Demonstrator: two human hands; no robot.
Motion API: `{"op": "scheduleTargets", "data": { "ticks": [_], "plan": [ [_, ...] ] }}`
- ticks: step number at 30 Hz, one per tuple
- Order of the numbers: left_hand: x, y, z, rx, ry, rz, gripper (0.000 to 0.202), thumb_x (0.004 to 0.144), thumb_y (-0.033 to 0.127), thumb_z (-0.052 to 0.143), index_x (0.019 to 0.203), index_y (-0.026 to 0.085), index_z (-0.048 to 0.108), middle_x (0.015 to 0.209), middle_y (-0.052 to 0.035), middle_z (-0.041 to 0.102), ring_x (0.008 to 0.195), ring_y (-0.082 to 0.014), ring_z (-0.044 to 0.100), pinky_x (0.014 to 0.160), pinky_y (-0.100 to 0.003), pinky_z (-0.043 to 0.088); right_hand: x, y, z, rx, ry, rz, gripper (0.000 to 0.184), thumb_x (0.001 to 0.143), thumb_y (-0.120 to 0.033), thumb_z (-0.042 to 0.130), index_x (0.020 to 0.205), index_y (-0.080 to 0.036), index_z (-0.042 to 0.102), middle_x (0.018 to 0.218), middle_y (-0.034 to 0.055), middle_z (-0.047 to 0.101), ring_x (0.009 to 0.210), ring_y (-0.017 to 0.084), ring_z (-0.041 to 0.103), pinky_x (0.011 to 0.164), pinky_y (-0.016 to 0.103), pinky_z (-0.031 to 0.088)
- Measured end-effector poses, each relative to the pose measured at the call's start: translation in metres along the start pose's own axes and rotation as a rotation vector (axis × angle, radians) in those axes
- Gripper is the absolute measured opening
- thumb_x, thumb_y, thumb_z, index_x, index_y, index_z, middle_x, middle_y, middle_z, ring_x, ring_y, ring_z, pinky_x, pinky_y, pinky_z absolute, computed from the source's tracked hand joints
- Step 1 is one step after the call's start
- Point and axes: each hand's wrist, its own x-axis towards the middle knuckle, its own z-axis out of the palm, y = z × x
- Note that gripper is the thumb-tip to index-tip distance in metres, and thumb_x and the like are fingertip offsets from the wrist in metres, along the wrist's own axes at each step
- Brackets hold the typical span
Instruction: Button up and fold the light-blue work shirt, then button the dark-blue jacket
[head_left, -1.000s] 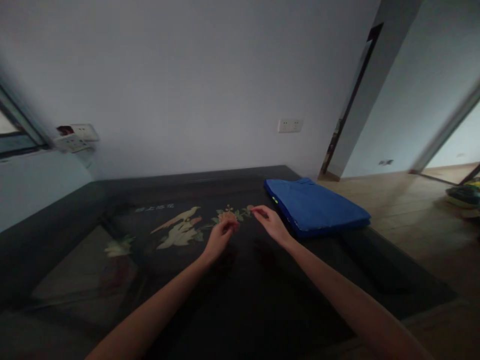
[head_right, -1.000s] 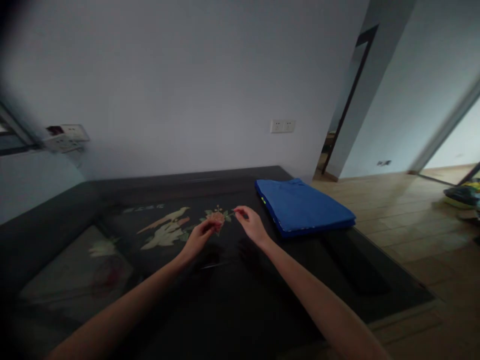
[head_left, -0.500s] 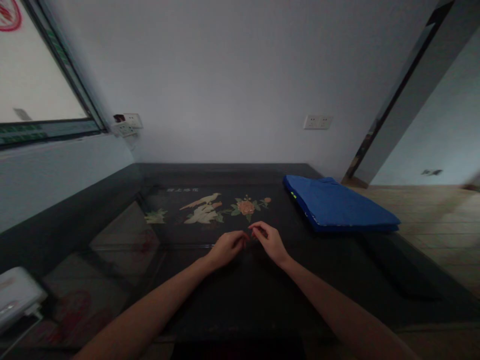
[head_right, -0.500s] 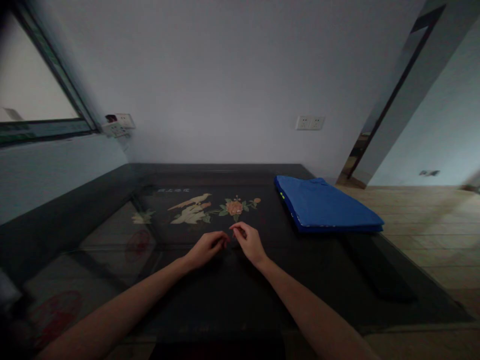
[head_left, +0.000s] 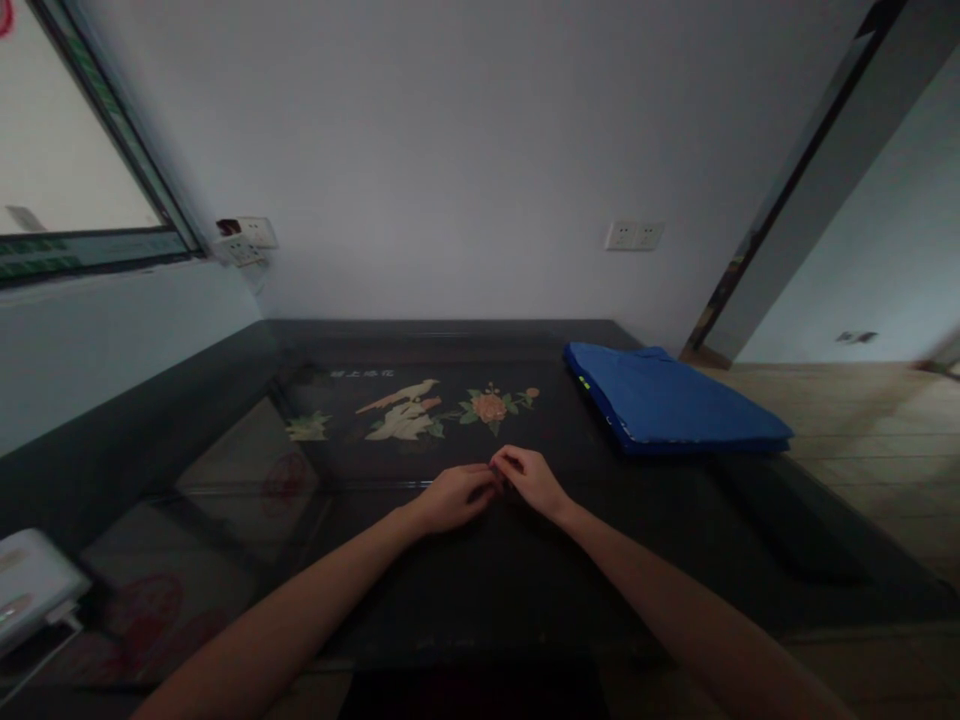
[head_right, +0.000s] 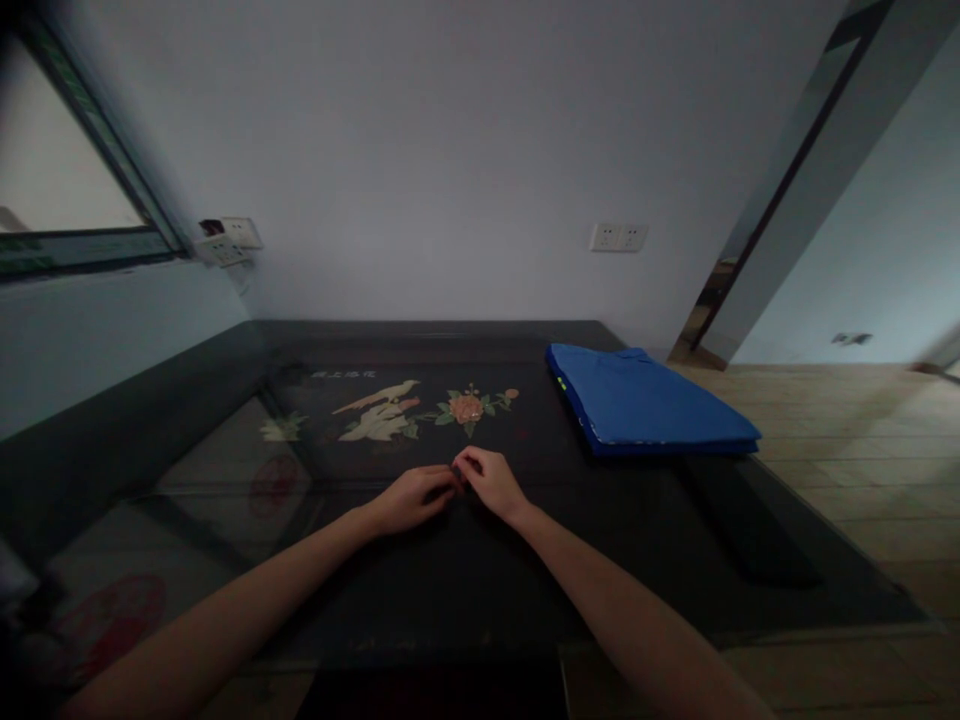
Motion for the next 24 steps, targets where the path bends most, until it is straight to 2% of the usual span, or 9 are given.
{"op": "scheduleTargets", "data": {
  "ticks": [5,24],
  "plan": [
    [-0.0001,-0.0014,0.0025,0.004,0.004,-0.011,0.023,0.085,0.013,0.044,0.097,0.02,0.063,0.098,-0.0035,0.064,0.093,-0.0163,0.06,0.085,-0.025,0.045,0.0,-0.0006,0.0001,-0.083,-0.03,-0.027,0.024,0.089,-0.031,0.049,0.075,-0.018,0.064,0.068,0.0004,0.063,0.064,0.014,0.055,0.061,0.024,0.039],
    [-0.0005,0.0022,0.0002,0.022,-0.011,0.004,0.023,0.086,0.014,0.044,0.098,0.02,0.062,0.101,-0.0036,0.065,0.096,-0.017,0.059,0.088,-0.026,0.044,0.0002,-0.0025,-0.0006,-0.154,-0.064,-0.047,0.023,0.088,-0.025,0.048,0.073,-0.018,0.064,0.07,0.001,0.063,0.066,0.015,0.056,0.063,0.025,0.039]
  ]
}}
